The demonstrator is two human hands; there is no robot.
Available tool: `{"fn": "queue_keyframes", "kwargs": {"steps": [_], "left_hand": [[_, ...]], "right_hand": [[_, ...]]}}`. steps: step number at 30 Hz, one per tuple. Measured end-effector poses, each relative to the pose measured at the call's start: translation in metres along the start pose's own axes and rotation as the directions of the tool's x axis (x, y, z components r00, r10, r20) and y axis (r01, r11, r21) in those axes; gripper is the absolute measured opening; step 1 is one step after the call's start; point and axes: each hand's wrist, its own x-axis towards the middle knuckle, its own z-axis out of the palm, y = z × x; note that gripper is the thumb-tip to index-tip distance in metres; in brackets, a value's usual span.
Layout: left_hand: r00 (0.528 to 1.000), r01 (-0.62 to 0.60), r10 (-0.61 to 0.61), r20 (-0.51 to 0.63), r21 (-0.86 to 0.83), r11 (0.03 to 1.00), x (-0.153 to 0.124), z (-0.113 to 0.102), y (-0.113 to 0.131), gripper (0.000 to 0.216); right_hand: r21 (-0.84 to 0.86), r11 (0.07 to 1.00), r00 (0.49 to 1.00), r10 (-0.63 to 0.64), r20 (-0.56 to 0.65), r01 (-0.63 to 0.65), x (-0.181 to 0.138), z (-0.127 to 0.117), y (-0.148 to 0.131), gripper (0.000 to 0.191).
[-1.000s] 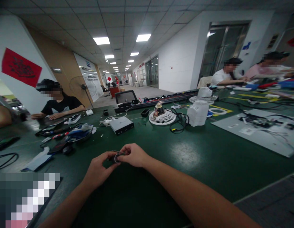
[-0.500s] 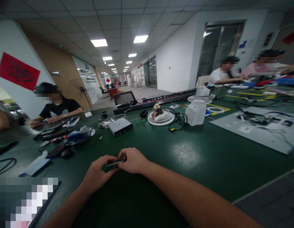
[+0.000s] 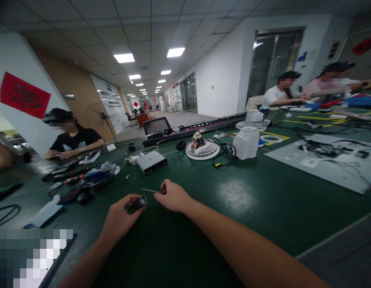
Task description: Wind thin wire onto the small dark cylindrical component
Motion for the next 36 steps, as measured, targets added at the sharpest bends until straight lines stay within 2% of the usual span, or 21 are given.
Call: {"fn": "queue_keyframes", "kwargs": {"steps": [2, 3, 6, 10, 15, 20, 27, 31, 36], "left_hand": [[0.999, 0.046, -0.046, -0.013, 0.001, 0.999, 0.001, -0.001, -0.002, 0.025], [0.998, 0.059, -0.059, -0.02, 0.001, 0.998, 0.001, -0.002, -0.003, 0.025], [0.997, 0.071, -0.072, -0.024, -0.011, 0.997, 0.001, -0.002, -0.003, 0.025], [0.999, 0.047, -0.047, 0.007, -0.024, 0.999, 0.0, -0.001, 0.0, 0.024], [1.0, 0.027, -0.027, 0.009, -0.007, 1.0, -0.001, 0.0, 0.0, 0.024], [0.999, 0.008, -0.008, 0.04, -0.01, 1.0, 0.0, -0.001, -0.001, 0.025], [1.0, -0.013, 0.013, 0.02, 0.015, 1.0, 0.001, -0.001, -0.002, 0.025], [0.998, -0.025, 0.025, 0.058, 0.004, 1.0, 0.0, -0.002, 0.0, 0.026], [0.998, -0.036, 0.035, 0.053, 0.021, 0.999, 0.0, -0.002, 0.0, 0.025]], "right_hand": [[-0.221, 0.971, 0.992, -0.108, -0.061, 0.092, 0.0, -0.01, 0.005, 0.02], [-0.292, 0.945, 0.986, -0.166, -0.035, 0.149, 0.001, -0.013, 0.007, 0.016], [-0.327, 0.9, 0.955, -0.293, 0.039, 0.289, 0.001, -0.019, 0.009, 0.011], [-0.338, 0.851, 0.911, -0.409, 0.052, 0.401, -0.002, -0.018, 0.003, 0.006], [-0.406, 0.819, 0.906, -0.42, 0.056, 0.405, -0.005, -0.02, -0.001, 0.004], [-0.371, 0.821, 0.896, -0.435, 0.086, 0.434, -0.007, -0.021, -0.002, 0.005], [-0.408, 0.824, 0.909, -0.415, 0.037, 0.393, -0.01, -0.019, -0.007, 0.005], [-0.439, 0.826, 0.92, -0.392, 0.001, 0.353, -0.009, -0.019, -0.006, 0.005], [-0.415, 0.817, 0.908, -0.413, 0.063, 0.4, -0.009, -0.02, -0.005, 0.005]]}}
